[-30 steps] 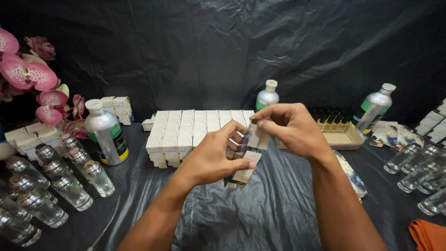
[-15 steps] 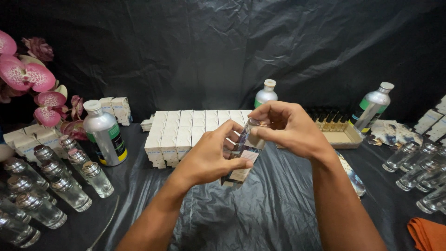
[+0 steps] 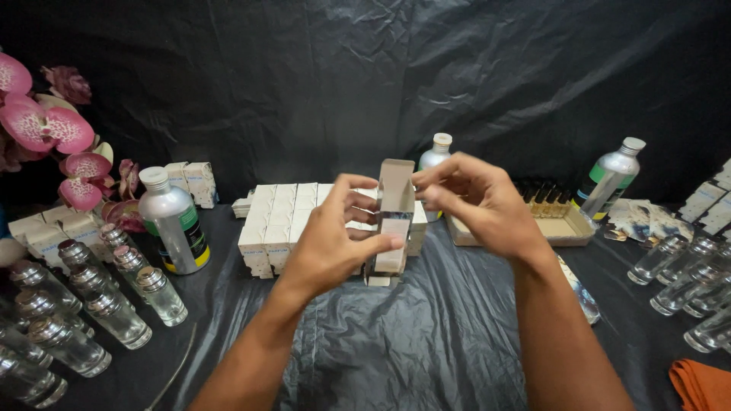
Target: Folding small cardboard boxes and inserting perfume bottles into them for packaging.
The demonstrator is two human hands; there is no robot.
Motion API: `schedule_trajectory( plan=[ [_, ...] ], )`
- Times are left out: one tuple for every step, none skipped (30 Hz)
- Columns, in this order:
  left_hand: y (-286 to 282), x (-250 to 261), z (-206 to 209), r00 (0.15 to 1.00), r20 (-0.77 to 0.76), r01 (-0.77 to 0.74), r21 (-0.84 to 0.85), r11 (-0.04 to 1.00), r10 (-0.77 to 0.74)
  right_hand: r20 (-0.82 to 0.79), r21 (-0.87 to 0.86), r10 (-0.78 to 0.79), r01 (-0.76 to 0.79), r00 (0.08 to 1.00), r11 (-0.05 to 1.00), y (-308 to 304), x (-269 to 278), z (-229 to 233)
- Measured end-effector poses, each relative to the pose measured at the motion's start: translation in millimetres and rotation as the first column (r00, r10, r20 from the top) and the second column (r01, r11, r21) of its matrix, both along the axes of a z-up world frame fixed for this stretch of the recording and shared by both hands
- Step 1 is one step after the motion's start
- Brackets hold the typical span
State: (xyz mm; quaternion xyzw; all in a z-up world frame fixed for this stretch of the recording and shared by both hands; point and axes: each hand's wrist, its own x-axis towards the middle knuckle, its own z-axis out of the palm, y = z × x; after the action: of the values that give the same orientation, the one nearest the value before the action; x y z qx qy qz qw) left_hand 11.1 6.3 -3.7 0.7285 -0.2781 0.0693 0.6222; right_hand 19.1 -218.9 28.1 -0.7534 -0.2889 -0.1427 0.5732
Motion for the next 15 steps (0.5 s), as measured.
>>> schedule_trajectory(
  plan=[
    [0.4, -0.9, 0.7, 1.000, 0.000, 0.000, 0.000, 1.000, 0.000, 0.000, 0.000, 0.000, 0.000, 1.000, 1.000, 0.8, -1.1, 0.3],
    [0.8, -1.8, 1.4, 1.000, 0.015, 0.001, -0.008, 1.000, -0.001, -0.014, -0.032, 0.021, -0.022, 1.000, 0.999, 1.7, -2.3, 0.5],
    [1.2, -2.7, 2.1, 1.000, 0.028, 0.001, -0.016, 1.000, -0.001, -0.029, -0.065, 0.042, -0.044, 0.999, 0.997, 2.6, -3.3, 0.8],
    [0.6, -3.9, 2.5, 1.000, 0.028, 0.001, -0.017, 1.000, -0.001, -0.029, -0.065, 0.042, -0.044, 0.999, 0.997, 1.4, -1.3, -0.9],
    [0.2, -5.3, 2.8, 0.999, 0.050, 0.013, -0.017, 1.000, -0.012, -0.014, -0.091, 0.067, -0.068, 0.998, 0.993, 0.3, 0.6, -2.7],
    [-0.3, -6.6, 3.1, 0.997, 0.071, 0.024, -0.016, 1.000, -0.023, 0.001, -0.118, 0.092, -0.091, 0.996, 0.989, -0.7, 2.6, -4.5],
    [-1.1, -5.3, 1.8, 0.997, 0.070, 0.024, -0.017, 1.000, -0.023, 0.001, -0.118, 0.092, -0.091, 0.996, 0.989, -1.8, 2.4, -4.8],
    [-1.9, -3.9, 0.5, 0.996, 0.090, 0.027, -0.012, 1.000, -0.026, 0.011, -0.126, 0.096, -0.094, 0.995, 0.988, -3.0, 2.3, -5.0],
    [-2.6, -2.7, -0.7, 0.994, 0.109, 0.030, -0.007, 1.000, -0.029, 0.022, -0.135, 0.101, -0.097, 0.995, 0.986, -3.9, 2.2, -5.1],
    [-2.3, -2.4, -1.9, 0.994, 0.109, 0.029, -0.007, 1.000, -0.028, 0.022, -0.135, 0.101, -0.098, 0.995, 0.986, -5.4, 4.0, -6.4],
    [-2.2, -1.9, -3.1, 0.992, 0.120, 0.029, 0.000, 1.000, -0.029, 0.031, -0.130, 0.100, -0.095, 0.994, 0.987, -7.1, 5.8, -7.6],
    [-2.1, -1.4, -4.4, 0.991, 0.132, 0.029, 0.007, 1.000, -0.029, 0.040, -0.124, 0.099, -0.093, 0.994, 0.988, -8.9, 7.6, -8.9],
    [-3.4, -2.7, -3.0, 0.991, 0.131, 0.030, 0.007, 1.000, -0.031, 0.039, -0.124, 0.097, -0.092, 0.994, 0.988, -9.0, 10.5, -10.8],
    [-4.7, -4.0, -1.7, 0.990, 0.134, 0.032, 0.031, 0.999, -0.036, 0.030, -0.049, 0.089, -0.087, 0.996, 0.995, -9.2, 13.4, -12.7],
    [-5.7, -5.4, -0.5, 0.990, 0.136, 0.032, 0.055, 0.998, -0.039, 0.019, 0.027, 0.083, -0.083, 0.996, 0.996, -9.1, 16.5, -14.7]
  ],
)
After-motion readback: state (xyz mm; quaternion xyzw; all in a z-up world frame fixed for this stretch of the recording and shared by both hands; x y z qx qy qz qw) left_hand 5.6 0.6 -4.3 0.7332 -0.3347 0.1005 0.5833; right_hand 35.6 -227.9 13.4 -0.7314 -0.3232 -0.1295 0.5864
